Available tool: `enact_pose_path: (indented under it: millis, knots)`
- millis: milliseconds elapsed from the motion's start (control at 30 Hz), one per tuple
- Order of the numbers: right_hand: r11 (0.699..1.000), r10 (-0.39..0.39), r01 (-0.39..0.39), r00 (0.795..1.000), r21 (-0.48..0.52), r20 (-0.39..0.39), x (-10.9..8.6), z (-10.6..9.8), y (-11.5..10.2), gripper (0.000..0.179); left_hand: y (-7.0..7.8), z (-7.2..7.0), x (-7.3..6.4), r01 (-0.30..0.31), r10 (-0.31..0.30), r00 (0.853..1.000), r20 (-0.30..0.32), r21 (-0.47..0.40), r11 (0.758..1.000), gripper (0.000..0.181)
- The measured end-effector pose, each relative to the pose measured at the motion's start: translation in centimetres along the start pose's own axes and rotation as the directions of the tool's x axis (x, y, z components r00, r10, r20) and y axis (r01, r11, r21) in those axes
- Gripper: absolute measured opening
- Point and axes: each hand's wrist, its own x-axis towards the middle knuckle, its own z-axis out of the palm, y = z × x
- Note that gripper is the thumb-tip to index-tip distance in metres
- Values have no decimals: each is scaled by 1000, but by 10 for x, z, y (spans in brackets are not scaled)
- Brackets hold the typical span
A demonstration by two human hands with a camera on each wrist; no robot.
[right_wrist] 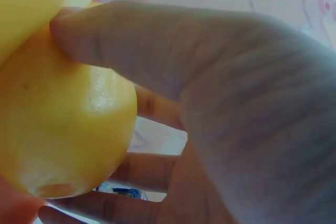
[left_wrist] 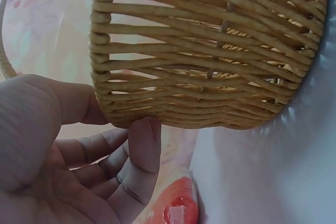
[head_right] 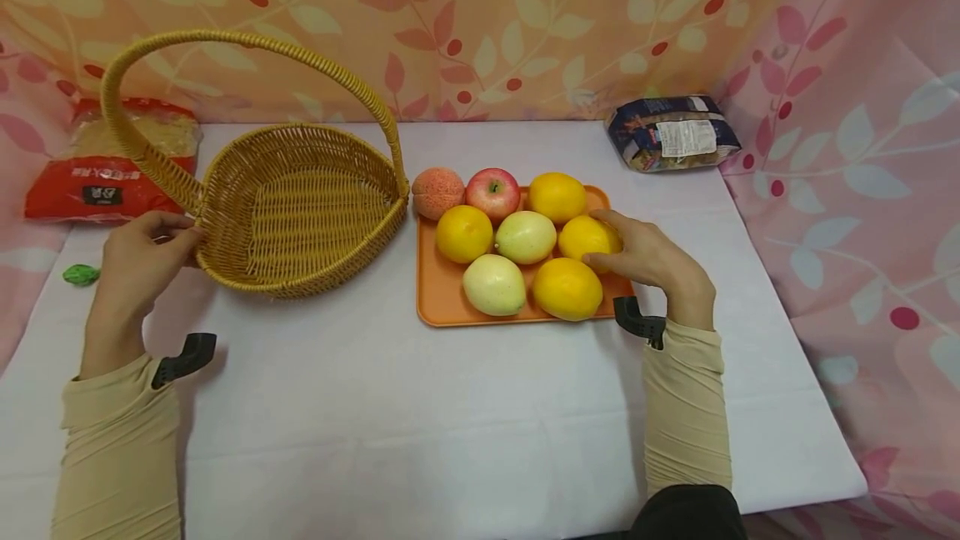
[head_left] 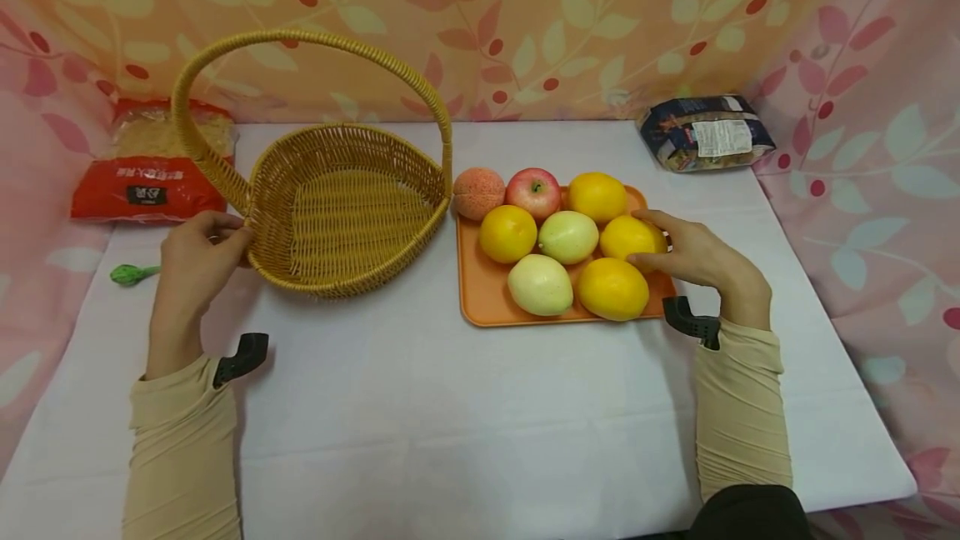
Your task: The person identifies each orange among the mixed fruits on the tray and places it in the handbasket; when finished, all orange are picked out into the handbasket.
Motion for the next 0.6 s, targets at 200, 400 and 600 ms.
enact_pose_path:
  millis: [200, 400, 600]
  knots:
    - [1000, 4, -4, 1000, -2, -25, 2, 1, 0, 80, 0, 1, -1, -8, 9, 1000, -19, 6, 1000, 49]
    - [1000, -8, 7, 999, -13, -52, 1, 0, 1, 77, -2, 2, -1, -14, 14, 1000, -25, -3, 1000, 46]
    - [1000, -19, 17, 995, -19, -103, -4, -3, 3, 77, -1, 1, -1, -14, 14, 1000, -22, -15, 1000, 46]
